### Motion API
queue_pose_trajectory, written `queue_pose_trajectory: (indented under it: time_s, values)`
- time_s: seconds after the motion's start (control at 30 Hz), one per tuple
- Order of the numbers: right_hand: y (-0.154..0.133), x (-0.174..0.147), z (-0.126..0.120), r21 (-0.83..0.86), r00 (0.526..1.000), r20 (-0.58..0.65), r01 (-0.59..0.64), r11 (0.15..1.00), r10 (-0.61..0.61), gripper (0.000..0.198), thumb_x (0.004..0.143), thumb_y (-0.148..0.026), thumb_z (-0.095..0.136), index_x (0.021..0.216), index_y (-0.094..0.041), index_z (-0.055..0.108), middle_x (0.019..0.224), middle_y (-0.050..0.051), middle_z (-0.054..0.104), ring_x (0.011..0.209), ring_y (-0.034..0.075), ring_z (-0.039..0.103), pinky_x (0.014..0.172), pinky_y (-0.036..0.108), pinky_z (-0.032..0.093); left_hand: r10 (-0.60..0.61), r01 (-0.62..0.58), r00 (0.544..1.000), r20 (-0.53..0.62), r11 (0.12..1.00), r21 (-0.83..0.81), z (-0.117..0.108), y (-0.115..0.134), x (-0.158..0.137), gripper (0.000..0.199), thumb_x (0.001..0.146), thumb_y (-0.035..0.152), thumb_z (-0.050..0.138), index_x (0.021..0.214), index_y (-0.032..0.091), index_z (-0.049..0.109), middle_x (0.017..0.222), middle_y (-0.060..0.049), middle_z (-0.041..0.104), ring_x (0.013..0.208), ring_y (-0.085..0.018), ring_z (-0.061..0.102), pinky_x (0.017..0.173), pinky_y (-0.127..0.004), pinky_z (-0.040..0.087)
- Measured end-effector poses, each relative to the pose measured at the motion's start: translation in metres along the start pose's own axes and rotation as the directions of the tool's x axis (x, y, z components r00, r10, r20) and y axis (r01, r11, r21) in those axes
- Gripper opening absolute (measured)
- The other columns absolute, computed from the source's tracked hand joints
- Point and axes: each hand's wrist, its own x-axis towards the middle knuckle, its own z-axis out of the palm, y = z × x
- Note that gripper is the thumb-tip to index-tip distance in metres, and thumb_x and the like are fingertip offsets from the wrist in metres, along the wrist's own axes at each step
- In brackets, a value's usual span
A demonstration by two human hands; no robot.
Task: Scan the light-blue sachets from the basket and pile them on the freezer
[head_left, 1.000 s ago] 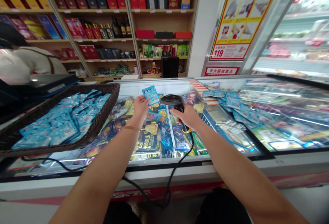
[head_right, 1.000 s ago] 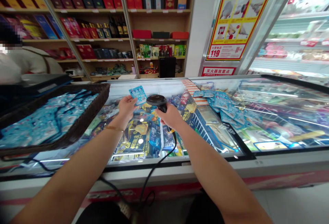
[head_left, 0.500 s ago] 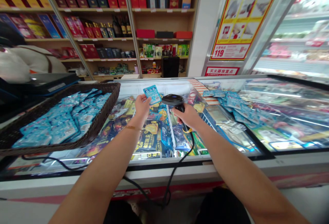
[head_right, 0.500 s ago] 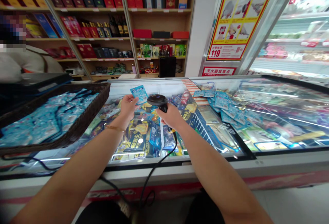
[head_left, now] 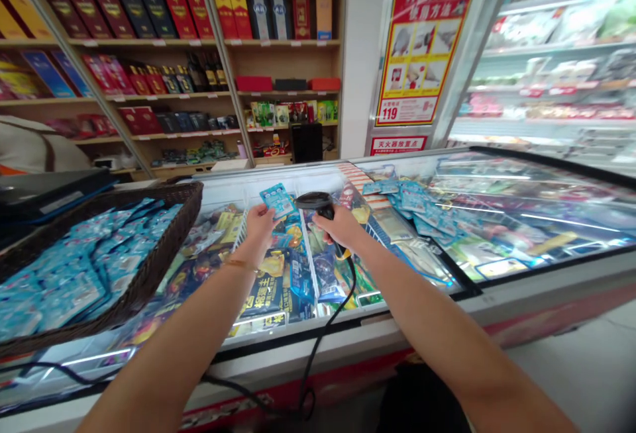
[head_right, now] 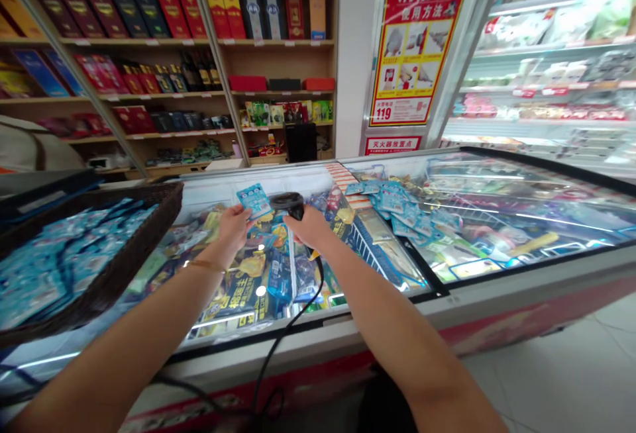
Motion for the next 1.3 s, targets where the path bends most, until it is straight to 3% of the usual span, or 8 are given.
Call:
queue_pose_trajectory:
  time_s: [0.17, 0.43, 0.57, 0.67, 0.83, 1.03, 1.17, 1.3]
  values:
    - [0.009, -0.006, -0.067, -0.049, 0.992, -0.128, -0.017, 0.999, 0.01, 0.021, 0.082, -0.027, 0.073, 0.079, -0.02, 0.054, 0.052, -0.002, 0.061, 0.035, 0.013, 0.054, 0.037, 0.023, 0.042, -0.067, 0.06, 0.991, 0.114, 0.996, 0.063, 0.065, -0.004, -0.026, 0.027, 0.067, 0.012, 0.078, 0.082, 0.018, 0.057, 0.075, 0.002, 0.055, 0.068, -0.01, 0.06, 0.075, -0.037, 0.062]
    - [0.042, -0.048, -0.197, 0.019, 0.898, -0.407, -0.173, 0.985, 0.166, 0.02, 0.085, -0.023, 0.07, 0.072, -0.018, 0.055, 0.053, 0.0, 0.062, 0.036, 0.012, 0.053, 0.039, 0.024, 0.044, -0.196, 0.19, 0.913, 0.359, 0.98, 0.053, 0.224, -0.031, -0.108, 0.021, 0.077, 0.0, 0.067, 0.078, 0.016, 0.053, 0.075, 0.002, 0.05, 0.065, -0.007, 0.053, 0.077, -0.038, 0.063]
    - [0.057, -0.067, -0.238, 0.036, 0.839, -0.507, -0.21, 0.977, 0.199, 0.016, 0.086, -0.022, 0.067, 0.076, -0.017, 0.056, 0.058, 0.001, 0.064, 0.038, 0.012, 0.055, 0.04, 0.025, 0.046, -0.233, 0.226, 0.876, 0.423, 0.972, 0.067, 0.286, -0.046, -0.139, 0.024, 0.075, -0.001, 0.068, 0.079, 0.017, 0.052, 0.082, 0.001, 0.051, 0.07, -0.01, 0.056, 0.08, -0.041, 0.062]
    - [0.069, -0.075, -0.254, 0.087, 0.815, -0.537, -0.204, 0.975, 0.218, 0.017, 0.086, -0.022, 0.068, 0.074, -0.017, 0.056, 0.058, 0.001, 0.063, 0.039, 0.012, 0.055, 0.04, 0.024, 0.046, -0.279, 0.258, 0.866, 0.415, 0.96, 0.108, 0.31, -0.054, -0.149, 0.026, 0.075, 0.0, 0.069, 0.083, 0.018, 0.052, 0.086, -0.001, 0.051, 0.074, -0.012, 0.059, 0.08, -0.039, 0.061]
    - [0.073, -0.074, -0.255, 0.164, 0.799, -0.547, -0.188, 0.968, 0.248, 0.017, 0.085, -0.021, 0.071, 0.076, -0.017, 0.057, 0.059, 0.001, 0.062, 0.04, 0.012, 0.055, 0.039, 0.024, 0.046, -0.24, 0.207, 0.85, 0.468, 0.971, 0.122, 0.315, -0.058, -0.152, 0.027, 0.073, 0.0, 0.07, 0.085, 0.018, 0.053, 0.09, -0.002, 0.054, 0.079, -0.013, 0.061, 0.079, -0.035, 0.059]
    - [0.059, -0.062, -0.228, 0.193, 0.793, -0.546, -0.193, 0.962, 0.269, 0.019, 0.083, -0.019, 0.074, 0.075, -0.018, 0.056, 0.054, -0.001, 0.061, 0.037, 0.011, 0.053, 0.038, 0.023, 0.044, -0.171, 0.119, 0.782, 0.6, 0.985, 0.127, 0.288, -0.045, -0.14, 0.027, 0.069, 0.0, 0.071, 0.087, 0.016, 0.059, 0.092, -0.005, 0.061, 0.082, -0.013, 0.062, 0.08, -0.033, 0.057]
    - [0.05, -0.047, -0.196, 0.18, 0.827, -0.499, -0.193, 0.965, 0.258, 0.017, 0.085, -0.018, 0.07, 0.075, -0.017, 0.056, 0.055, 0.0, 0.062, 0.037, 0.011, 0.053, 0.039, 0.024, 0.045, -0.143, 0.028, 0.823, 0.549, 0.977, 0.212, 0.248, -0.028, -0.111, 0.022, 0.071, 0.006, 0.071, 0.088, 0.016, 0.061, 0.09, -0.006, 0.065, 0.078, -0.015, 0.063, 0.075, -0.03, 0.056]
    - [0.039, -0.024, -0.146, 0.234, 0.882, -0.407, -0.151, 0.96, 0.238, 0.017, 0.087, -0.018, 0.067, 0.075, -0.017, 0.056, 0.054, -0.001, 0.06, 0.036, 0.01, 0.051, 0.037, 0.022, 0.043, -0.08, -0.063, 0.904, 0.419, 0.947, 0.316, 0.179, -0.004, -0.063, 0.017, 0.071, 0.011, 0.071, 0.085, 0.016, 0.064, 0.082, -0.006, 0.067, 0.072, -0.016, 0.063, 0.068, -0.029, 0.054]
